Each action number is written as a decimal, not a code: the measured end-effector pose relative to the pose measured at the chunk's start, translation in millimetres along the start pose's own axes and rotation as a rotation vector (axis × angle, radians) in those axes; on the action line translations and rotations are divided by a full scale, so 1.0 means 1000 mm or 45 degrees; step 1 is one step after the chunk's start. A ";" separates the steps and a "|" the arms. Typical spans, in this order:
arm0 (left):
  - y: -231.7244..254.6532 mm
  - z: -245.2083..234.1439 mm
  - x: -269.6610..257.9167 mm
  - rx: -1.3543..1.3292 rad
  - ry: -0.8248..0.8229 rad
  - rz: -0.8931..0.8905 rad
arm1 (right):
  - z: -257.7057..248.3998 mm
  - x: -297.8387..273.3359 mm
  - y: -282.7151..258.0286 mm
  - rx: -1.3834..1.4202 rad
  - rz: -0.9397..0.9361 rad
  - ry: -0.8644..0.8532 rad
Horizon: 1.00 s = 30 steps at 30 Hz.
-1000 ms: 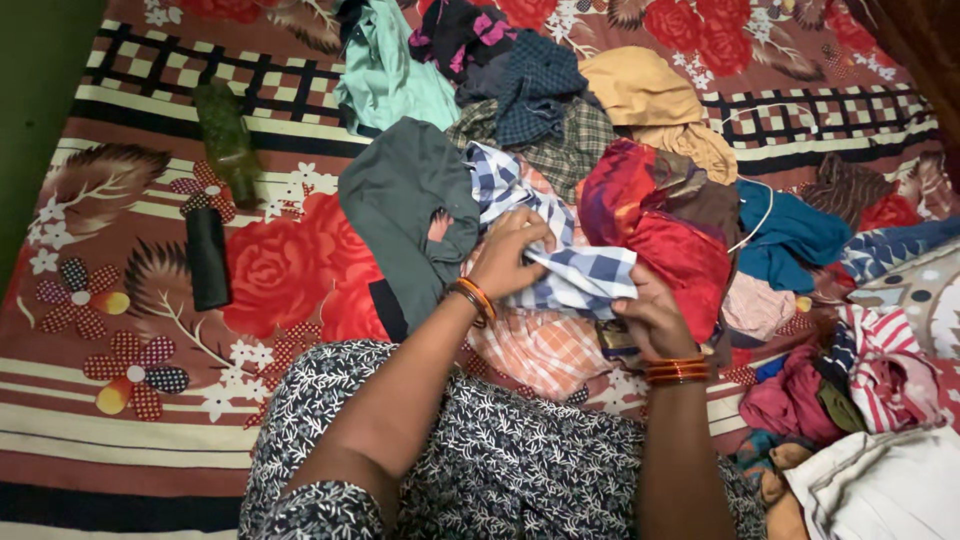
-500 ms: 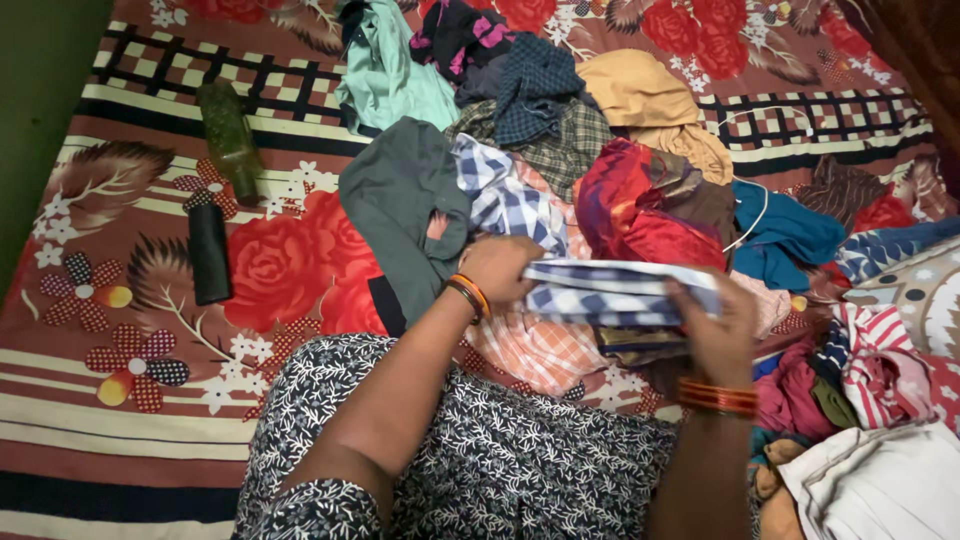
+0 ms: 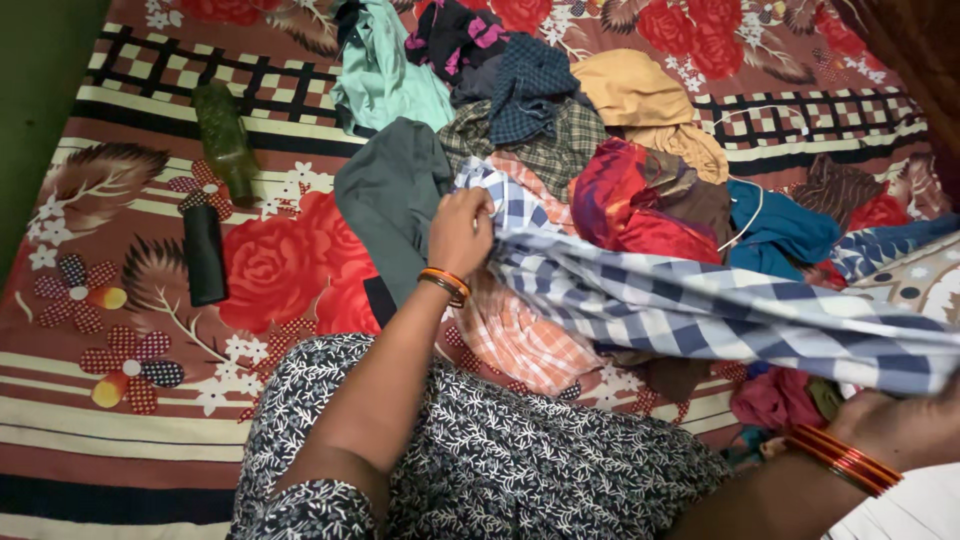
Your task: The person folds items of clothing by hand while sitting on a bed, including a blue shirt, a white top, and a checkered garment, smoothing them out and stacking them.
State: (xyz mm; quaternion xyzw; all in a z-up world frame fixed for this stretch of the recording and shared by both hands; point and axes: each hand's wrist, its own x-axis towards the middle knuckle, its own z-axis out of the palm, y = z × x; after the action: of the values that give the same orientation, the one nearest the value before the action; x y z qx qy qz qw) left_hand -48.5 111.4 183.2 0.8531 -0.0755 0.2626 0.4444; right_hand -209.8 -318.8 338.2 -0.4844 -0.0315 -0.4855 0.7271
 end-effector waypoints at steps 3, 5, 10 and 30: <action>0.004 0.005 -0.003 -0.281 -0.132 -0.083 | 0.019 -0.010 -0.005 -0.186 -0.110 -0.027; 0.017 0.010 -0.013 -0.339 -0.372 -0.107 | 0.044 -0.023 -0.010 -0.248 -0.163 -0.135; 0.042 0.014 -0.027 -0.199 -0.696 0.394 | 0.071 -0.039 -0.020 -0.314 -0.238 -0.422; 0.052 0.001 -0.015 -0.189 -0.089 0.156 | 0.020 -0.004 0.012 -1.489 -0.656 -0.403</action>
State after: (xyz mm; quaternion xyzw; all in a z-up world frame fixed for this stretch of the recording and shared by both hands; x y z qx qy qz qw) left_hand -79.6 78.4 212.6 0.8202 -0.1624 0.2531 0.4866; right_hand -194.8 -301.0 338.3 -0.8421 0.0159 -0.5041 0.1910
